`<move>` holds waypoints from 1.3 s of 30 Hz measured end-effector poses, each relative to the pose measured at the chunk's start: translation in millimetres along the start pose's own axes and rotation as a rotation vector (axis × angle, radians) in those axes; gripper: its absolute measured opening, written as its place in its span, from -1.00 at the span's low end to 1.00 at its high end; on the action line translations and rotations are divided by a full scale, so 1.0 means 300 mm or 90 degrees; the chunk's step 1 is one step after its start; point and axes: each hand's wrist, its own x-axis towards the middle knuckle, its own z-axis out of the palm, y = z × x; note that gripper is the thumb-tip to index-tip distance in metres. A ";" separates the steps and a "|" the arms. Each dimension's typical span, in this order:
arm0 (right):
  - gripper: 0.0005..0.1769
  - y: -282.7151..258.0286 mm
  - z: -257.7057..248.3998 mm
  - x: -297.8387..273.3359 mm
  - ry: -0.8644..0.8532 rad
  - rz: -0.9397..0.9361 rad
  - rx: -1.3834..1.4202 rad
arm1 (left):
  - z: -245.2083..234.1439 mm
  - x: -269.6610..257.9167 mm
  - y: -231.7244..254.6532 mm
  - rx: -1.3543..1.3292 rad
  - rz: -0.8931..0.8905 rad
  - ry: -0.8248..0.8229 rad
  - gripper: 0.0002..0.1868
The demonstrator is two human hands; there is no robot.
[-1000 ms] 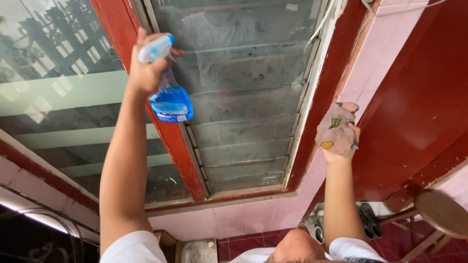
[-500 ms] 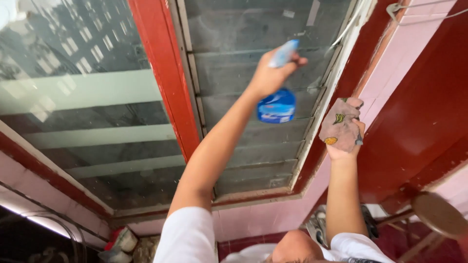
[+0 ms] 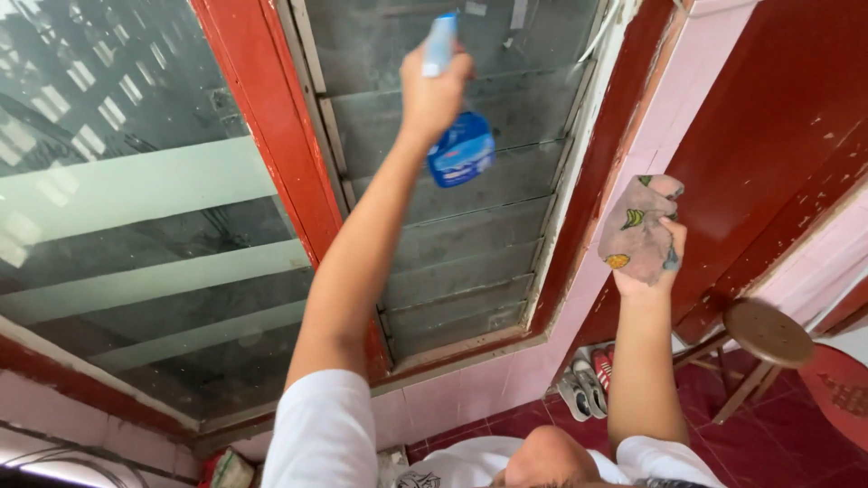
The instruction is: Cleaning louvered window panes using a spray cleaner and a cloth
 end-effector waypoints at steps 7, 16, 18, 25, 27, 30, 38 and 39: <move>-0.71 0.040 0.019 -0.004 -0.031 0.026 -0.021 | -0.401 -0.031 0.088 0.078 0.035 0.119 -0.89; -0.60 0.220 0.520 0.275 -0.186 -0.742 -0.608 | -0.469 -0.086 0.221 0.113 -0.033 0.081 -0.96; -0.61 0.306 0.649 0.330 -0.277 -0.776 -0.614 | -0.472 -0.081 0.231 0.108 -0.039 0.066 -0.92; -0.37 0.690 0.906 0.521 -0.516 -0.962 -0.986 | -0.519 -0.043 0.255 0.117 -0.088 0.072 -0.84; -0.23 0.696 0.974 0.463 -0.614 -0.992 -1.011 | -0.538 -0.026 0.245 0.101 -0.082 0.076 -0.85; -0.13 0.670 1.016 0.399 -0.719 -1.035 -1.049 | -0.580 -0.004 0.190 0.054 -0.035 0.038 -0.85; -0.24 0.271 0.814 0.446 -0.603 -0.777 -0.998 | -0.591 0.004 0.224 0.098 -0.001 -0.019 -0.84; -0.27 0.239 0.720 0.530 -0.420 -0.764 -1.083 | -0.591 0.004 0.234 0.108 -0.016 -0.028 -0.82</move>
